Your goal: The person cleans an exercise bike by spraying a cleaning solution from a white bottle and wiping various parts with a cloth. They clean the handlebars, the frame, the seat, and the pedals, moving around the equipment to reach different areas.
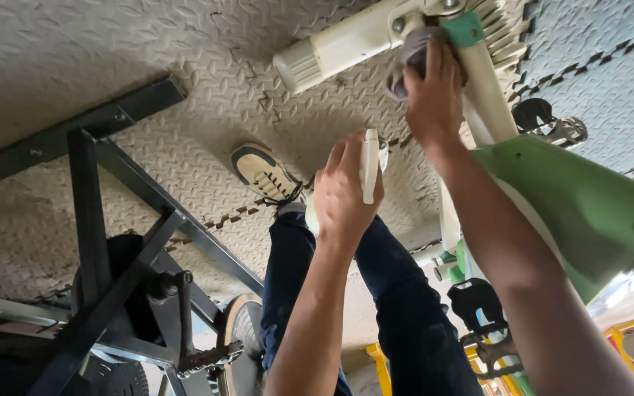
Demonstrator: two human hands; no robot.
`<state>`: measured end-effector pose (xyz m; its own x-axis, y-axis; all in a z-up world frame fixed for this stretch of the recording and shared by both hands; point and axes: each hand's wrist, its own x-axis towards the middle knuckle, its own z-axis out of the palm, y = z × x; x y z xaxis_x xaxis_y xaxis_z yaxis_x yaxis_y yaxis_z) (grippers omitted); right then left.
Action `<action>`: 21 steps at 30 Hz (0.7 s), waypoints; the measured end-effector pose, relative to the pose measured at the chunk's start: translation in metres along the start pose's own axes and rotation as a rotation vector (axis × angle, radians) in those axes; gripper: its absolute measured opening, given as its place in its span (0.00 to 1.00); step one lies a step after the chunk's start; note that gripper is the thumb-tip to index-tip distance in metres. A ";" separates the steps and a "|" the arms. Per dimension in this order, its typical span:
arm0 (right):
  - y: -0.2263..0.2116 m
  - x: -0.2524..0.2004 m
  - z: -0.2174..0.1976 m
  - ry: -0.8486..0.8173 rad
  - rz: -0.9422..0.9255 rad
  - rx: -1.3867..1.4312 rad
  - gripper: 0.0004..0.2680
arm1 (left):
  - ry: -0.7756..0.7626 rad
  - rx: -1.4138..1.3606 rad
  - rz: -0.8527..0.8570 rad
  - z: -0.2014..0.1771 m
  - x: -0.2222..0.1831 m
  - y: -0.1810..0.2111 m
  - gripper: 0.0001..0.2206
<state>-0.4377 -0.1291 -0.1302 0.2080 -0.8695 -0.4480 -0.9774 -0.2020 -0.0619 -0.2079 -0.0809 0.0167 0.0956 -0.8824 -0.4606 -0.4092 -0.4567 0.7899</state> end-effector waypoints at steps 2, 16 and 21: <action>0.003 -0.012 0.007 0.066 -0.138 -0.230 0.04 | -0.076 -0.016 -0.054 -0.001 0.000 0.004 0.24; 0.038 -0.009 -0.021 0.004 0.161 -0.178 0.24 | -0.124 -0.047 -0.009 0.016 -0.003 0.011 0.26; 0.050 0.037 -0.009 -0.010 0.260 -0.092 0.26 | -0.108 -0.007 -0.014 0.019 -0.007 0.014 0.28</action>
<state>-0.4789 -0.1759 -0.1415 -0.0507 -0.8930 -0.4473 -0.9904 -0.0126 0.1374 -0.2316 -0.0793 0.0234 0.0022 -0.8589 -0.5122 -0.4023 -0.4697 0.7858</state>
